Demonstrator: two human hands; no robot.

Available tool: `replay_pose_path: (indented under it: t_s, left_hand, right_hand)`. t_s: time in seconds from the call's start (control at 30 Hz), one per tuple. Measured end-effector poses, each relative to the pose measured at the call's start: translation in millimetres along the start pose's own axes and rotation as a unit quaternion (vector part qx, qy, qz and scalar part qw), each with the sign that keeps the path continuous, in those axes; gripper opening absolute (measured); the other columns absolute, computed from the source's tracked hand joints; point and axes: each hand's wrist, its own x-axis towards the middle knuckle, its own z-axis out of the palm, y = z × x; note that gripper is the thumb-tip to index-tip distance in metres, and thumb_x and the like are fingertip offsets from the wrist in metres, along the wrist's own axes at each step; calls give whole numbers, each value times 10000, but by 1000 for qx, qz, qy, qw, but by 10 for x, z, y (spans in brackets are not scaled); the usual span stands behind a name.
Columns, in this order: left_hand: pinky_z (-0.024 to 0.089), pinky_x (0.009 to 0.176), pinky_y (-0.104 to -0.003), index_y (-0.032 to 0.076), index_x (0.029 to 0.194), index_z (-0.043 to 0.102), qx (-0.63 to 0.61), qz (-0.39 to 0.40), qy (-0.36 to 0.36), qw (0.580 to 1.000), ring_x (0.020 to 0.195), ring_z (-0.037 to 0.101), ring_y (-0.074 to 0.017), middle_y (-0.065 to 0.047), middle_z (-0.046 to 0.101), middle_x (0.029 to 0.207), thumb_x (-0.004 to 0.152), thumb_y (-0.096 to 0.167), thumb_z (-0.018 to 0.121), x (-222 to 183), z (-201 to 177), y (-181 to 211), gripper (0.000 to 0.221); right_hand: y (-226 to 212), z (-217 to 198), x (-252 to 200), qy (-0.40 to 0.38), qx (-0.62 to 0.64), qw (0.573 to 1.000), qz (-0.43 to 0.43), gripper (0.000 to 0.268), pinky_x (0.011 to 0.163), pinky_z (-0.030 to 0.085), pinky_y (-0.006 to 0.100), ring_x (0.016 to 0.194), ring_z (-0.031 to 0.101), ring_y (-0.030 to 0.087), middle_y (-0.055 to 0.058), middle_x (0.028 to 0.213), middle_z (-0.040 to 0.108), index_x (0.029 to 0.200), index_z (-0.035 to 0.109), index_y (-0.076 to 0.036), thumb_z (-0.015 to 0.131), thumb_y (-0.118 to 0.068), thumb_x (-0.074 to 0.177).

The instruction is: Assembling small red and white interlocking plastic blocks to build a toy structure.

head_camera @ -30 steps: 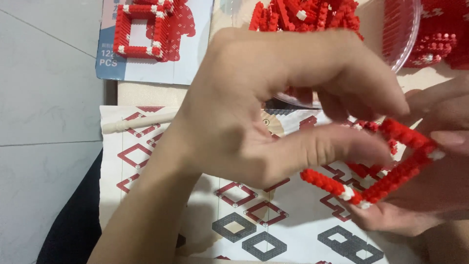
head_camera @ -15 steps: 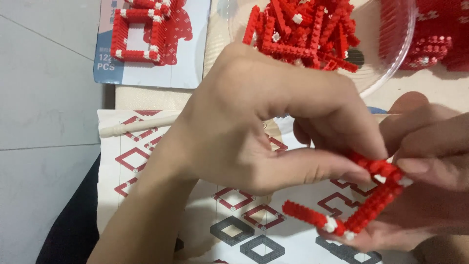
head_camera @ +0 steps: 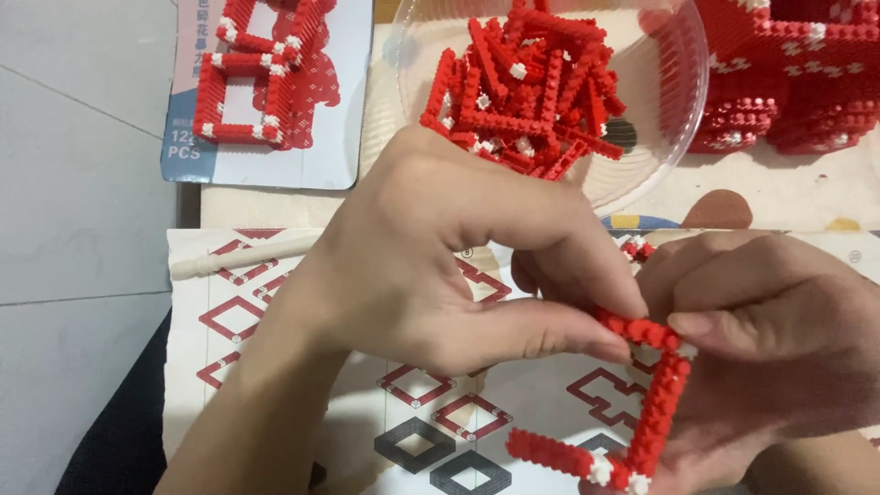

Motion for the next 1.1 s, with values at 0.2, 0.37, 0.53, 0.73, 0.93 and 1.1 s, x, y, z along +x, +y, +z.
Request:
replay_pose_path:
  t_s: [0.2,0.37,0.53,0.73,0.93,1.1]
  left_hand:
    - [612,664,-250,2,989,711,5,15,4,1000,744,715,-155,-110,784,903,912,84,772,-1,4,-11,128]
    - [619,680,-258,-7,973,734,-10,39,14,999,750,727,-182,-130,784,929,865,61,832,-11,-7,3,161]
    - [624,771,-304,1,1009,729,-10,46,10,999,823,725,-220,-133,771,966,895,24,837,-27,-23,-4,159]
    - [517,655,-245,-5,966,685,-38,-32,41,998,768,674,-159,-87,703,881,912,30,786,-16,30,81,119]
    - [534,681,-246,1,999,672,-45,-59,45,996,801,693,-167,-86,706,920,912,12,780,-95,41,46,139]
    - [550,704,-247,7,1028,660,-55,-70,48,995,831,710,-173,-85,708,956,912,-4,775,-104,47,-19,164]
  right_hand:
    - [18,-82,38,-58,59,996,21,498,550,511,405,512,545,281,118,545,569,547,487,-32,607,-269,968]
    - [194,110,-76,48,-180,939,-288,651,754,693,321,739,729,243,47,857,710,1393,536,-177,878,-352,867]
    - [208,619,0,323,-160,893,-269,600,694,637,327,715,808,253,145,896,686,981,641,-35,756,-531,665]
    - [-118,587,232,224,-212,897,-317,559,500,345,347,434,428,184,97,586,543,739,619,-30,393,-492,958]
    - [31,443,88,164,-264,902,-301,473,564,534,379,549,638,222,97,751,692,886,627,-58,276,-350,1012]
    - [166,166,-69,61,-384,901,-194,750,565,518,424,590,639,304,118,662,628,828,720,-75,144,-531,980]
